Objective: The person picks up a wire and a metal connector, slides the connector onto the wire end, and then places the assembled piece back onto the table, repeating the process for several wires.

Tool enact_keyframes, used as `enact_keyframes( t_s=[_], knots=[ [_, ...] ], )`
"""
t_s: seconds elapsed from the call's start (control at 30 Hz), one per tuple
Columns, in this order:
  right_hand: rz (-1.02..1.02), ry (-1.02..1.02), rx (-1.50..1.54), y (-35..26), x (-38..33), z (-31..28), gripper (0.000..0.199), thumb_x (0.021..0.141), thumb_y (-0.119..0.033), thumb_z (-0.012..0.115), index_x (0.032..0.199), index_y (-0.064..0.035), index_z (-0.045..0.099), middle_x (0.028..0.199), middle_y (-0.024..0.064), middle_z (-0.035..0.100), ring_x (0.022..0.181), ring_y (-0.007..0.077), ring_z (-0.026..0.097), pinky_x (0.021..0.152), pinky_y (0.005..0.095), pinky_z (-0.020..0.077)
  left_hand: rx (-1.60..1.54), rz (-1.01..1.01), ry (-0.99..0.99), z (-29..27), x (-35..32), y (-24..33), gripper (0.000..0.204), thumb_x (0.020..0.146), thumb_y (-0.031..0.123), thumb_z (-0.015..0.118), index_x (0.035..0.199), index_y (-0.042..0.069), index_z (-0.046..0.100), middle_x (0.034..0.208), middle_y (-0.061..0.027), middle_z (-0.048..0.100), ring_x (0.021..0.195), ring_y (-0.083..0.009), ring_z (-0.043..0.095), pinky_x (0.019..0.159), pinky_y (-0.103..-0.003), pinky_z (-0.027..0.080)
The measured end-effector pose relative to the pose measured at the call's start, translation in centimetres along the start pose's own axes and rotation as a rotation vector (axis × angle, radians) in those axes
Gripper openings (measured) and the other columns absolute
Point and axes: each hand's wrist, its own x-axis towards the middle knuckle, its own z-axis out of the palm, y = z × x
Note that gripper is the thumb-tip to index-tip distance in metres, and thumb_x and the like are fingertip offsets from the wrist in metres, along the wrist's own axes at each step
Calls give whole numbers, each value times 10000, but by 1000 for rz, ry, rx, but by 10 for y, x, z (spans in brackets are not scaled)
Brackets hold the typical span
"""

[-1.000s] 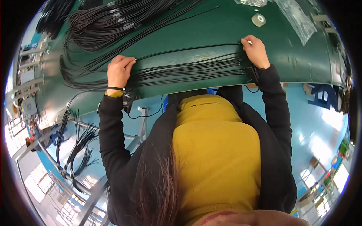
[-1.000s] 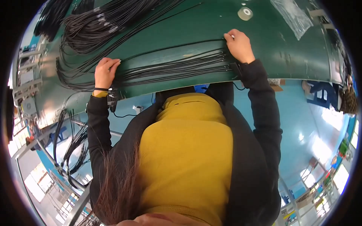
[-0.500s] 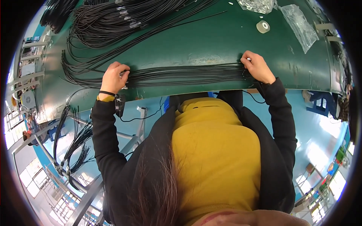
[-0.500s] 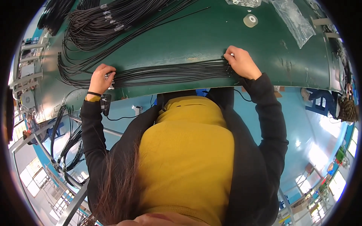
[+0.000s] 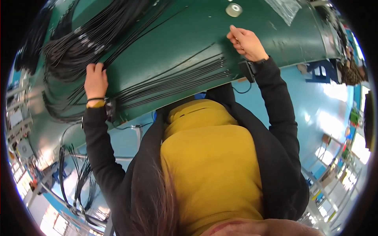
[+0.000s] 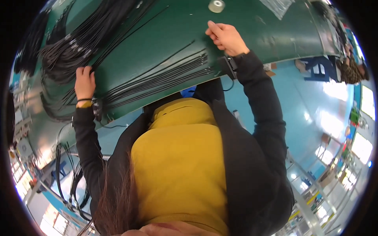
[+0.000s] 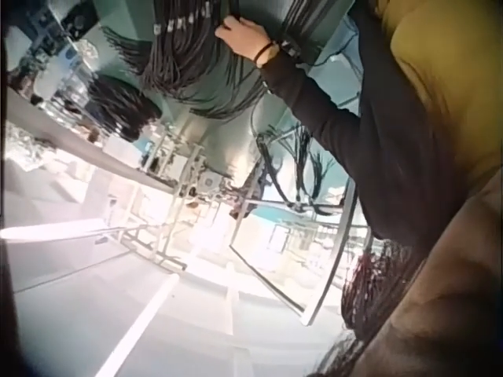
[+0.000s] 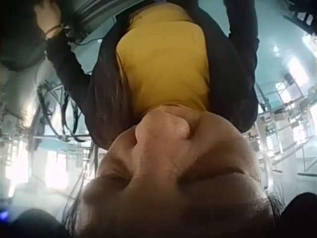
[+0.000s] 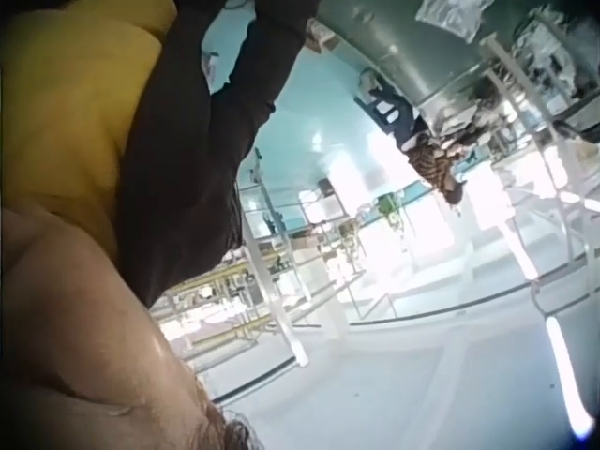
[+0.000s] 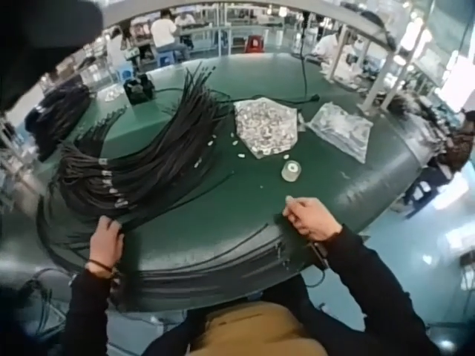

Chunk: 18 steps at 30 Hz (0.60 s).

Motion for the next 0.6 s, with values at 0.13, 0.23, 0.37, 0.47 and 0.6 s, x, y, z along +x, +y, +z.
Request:
enact_keyframes(
  t_s=[0.13, 0.23, 0.37, 0.47, 0.6],
  knots=[
    [118, -88, 313, 4, 4, -1, 333, 959, -332, 494, 862, -18, 548, 672, -28, 433, 505, 44, 346, 401, 181, 258, -57, 14, -36, -8, -15, 6, 153, 849, 130, 582, 987, 76, 545, 906, -135, 555, 831, -340, 575, 679, -407, 472],
    [56, -78, 228, 3, 6, 10, 369, 960, -365, 489, 826, -25, 539, 658, -15, 440, 488, 48, 346, 393, 189, 258, -47, -27, -134, -16, -13, 12, 148, 849, 139, 586, 978, 80, 545, 901, -124, 555, 833, -334, 577, 670, -406, 473],
    [-15, -48, 110, 6, 10, 24, 424, 958, -403, 473, 779, -23, 533, 630, -1, 449, 466, 55, 342, 388, 200, 252, 6, -30, -196, -8, 3, 36, 166, 846, 156, 593, 994, 89, 556, 904, -108, 559, 834, -318, 583, 661, -406, 477],
    [-24, -34, 65, 0, 12, 34, 456, 959, -426, 454, 757, -24, 527, 608, 2, 446, 452, 58, 338, 386, 205, 248, -68, 78, -32, 12, 40, 77, 171, 841, 174, 602, 993, 102, 576, 911, -97, 561, 841, -303, 584, 662, -399, 490],
    [24, -63, 86, -7, 17, 42, 496, 964, -468, 416, 747, -35, 521, 593, 0, 436, 443, 63, 335, 378, 206, 241, -112, 262, 185, 34, 97, 137, 127, 771, 157, 617, 872, 112, 556, 839, -58, 535, 793, -256, 582, 605, -365, 517]
  ],
)
